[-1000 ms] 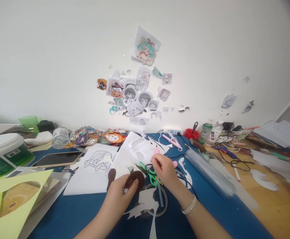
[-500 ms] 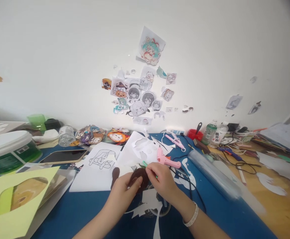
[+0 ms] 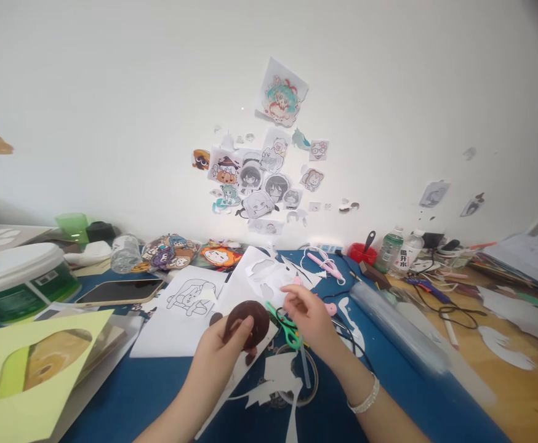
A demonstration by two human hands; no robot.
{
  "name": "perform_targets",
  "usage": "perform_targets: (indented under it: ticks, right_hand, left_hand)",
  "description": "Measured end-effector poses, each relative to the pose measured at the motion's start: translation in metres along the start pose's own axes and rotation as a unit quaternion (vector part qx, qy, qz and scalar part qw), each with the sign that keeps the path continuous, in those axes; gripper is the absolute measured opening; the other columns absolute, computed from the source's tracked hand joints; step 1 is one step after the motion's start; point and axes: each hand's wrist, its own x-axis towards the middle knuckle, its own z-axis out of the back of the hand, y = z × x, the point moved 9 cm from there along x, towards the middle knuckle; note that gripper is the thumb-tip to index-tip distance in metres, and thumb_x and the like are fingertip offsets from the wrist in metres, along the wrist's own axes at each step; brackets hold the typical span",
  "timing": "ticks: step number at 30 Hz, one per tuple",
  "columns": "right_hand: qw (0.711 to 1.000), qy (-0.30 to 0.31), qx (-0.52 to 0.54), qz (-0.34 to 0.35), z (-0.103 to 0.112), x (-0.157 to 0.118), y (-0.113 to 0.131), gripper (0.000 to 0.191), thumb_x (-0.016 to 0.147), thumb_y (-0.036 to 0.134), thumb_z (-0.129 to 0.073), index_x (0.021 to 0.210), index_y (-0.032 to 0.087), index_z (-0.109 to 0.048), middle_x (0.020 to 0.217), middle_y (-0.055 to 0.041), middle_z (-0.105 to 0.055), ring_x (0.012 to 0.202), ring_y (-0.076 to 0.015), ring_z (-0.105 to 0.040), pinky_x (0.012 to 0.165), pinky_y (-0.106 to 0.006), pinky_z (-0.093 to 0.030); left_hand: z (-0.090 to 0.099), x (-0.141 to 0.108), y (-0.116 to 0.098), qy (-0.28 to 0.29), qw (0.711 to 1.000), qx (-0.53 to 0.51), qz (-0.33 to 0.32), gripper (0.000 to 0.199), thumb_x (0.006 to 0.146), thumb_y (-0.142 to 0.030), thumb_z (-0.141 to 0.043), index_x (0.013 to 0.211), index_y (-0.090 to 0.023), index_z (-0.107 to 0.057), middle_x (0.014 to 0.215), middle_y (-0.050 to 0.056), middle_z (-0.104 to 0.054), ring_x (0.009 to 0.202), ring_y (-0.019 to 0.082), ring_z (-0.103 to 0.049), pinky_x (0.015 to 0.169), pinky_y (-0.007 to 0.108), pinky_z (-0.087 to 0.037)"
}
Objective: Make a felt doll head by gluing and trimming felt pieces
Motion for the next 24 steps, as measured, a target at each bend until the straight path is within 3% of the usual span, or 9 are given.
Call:
perform_targets:
  ticks: [2,4,7,12,18,22,24]
  right_hand:
    - [0.997,0.066,0.03,0.012,-0.02,-0.007,0.009,0.022,0.083,0.024,-0.049,0.101,0.02,-0.061,0.083,-0.003,-0.064,0.072,-0.0153,-0.06,0.064,-0.026,-0.047]
    - [0.995,0.09,0.026,0.024,-0.03,-0.012,0.015,0.017,0.082,0.022,-0.05,0.093,0.02,-0.063,0.081,-0.0029,-0.065,0.073,-0.0154,-0.06,0.066,-0.026,-0.047]
    - [0.997,0.07,-0.019,0.036,-0.031,-0.014,0.02,0.008,0.079,0.018,-0.054,0.075,0.019,-0.06,0.069,-0.0006,-0.062,0.064,-0.0139,-0.056,0.06,-0.024,-0.044]
    - [0.99,0.067,-0.093,0.082,-0.034,-0.015,0.024,0.02,0.084,0.015,-0.042,0.068,0.019,-0.054,0.062,0.0007,-0.056,0.059,-0.0127,-0.051,0.056,-0.023,-0.037]
    - [0.931,-0.026,-0.299,0.207,-0.031,-0.023,0.031,0.019,0.077,0.01,-0.04,0.064,0.019,-0.05,0.058,0.0001,-0.05,0.055,-0.0142,-0.045,0.051,-0.026,-0.028]
    - [0.94,-0.075,-0.271,0.195,-0.017,-0.023,0.033,0.021,0.082,0.012,-0.039,0.064,0.019,-0.047,0.057,0.0005,-0.048,0.054,-0.0131,-0.044,0.051,-0.025,-0.028]
    - [0.942,-0.067,-0.251,0.212,-0.017,-0.025,0.04,0.018,0.083,0.018,-0.044,0.065,0.019,-0.046,0.058,0.0006,-0.048,0.055,-0.0131,-0.043,0.052,-0.025,-0.029]
  left_hand:
    - [0.002,0.002,0.003,-0.007,1.0,-0.001,0.003,0.036,0.067,-0.052,-0.057,0.072,-0.016,-0.058,0.052,-0.001,-0.057,0.052,0.018,-0.057,0.051,0.028,-0.047]
    - [0.002,0.004,0.005,-0.008,1.0,0.0,0.001,0.037,0.067,-0.052,-0.057,0.076,-0.016,-0.059,0.055,-0.001,-0.058,0.052,0.018,-0.057,0.051,0.029,-0.048]
    - [0.0,0.004,0.007,0.0,1.0,0.006,-0.002,0.036,0.068,-0.05,-0.057,0.077,-0.015,-0.06,0.058,-0.001,-0.059,0.053,0.018,-0.058,0.051,0.029,-0.048]
    - [-0.004,0.004,0.007,0.005,0.999,0.042,-0.011,0.028,0.072,-0.045,-0.055,0.065,-0.017,-0.058,0.053,-0.001,-0.056,0.053,0.018,-0.058,0.052,0.028,-0.046]
    - [-0.018,0.007,0.023,0.064,0.997,0.036,-0.009,0.021,0.075,-0.035,-0.052,0.063,-0.018,-0.054,0.051,0.0,-0.058,0.051,0.02,-0.06,0.054,0.031,-0.047]
    - [-0.014,0.01,0.025,0.045,0.998,0.036,-0.012,0.021,0.075,-0.035,-0.053,0.062,-0.018,-0.056,0.052,0.0,-0.058,0.055,0.021,-0.062,0.054,0.031,-0.047]
    - [-0.013,0.01,0.024,0.039,0.999,0.023,-0.001,0.022,0.073,-0.036,-0.056,0.067,-0.016,-0.06,0.056,0.003,-0.062,0.058,0.022,-0.062,0.055,0.032,-0.047]
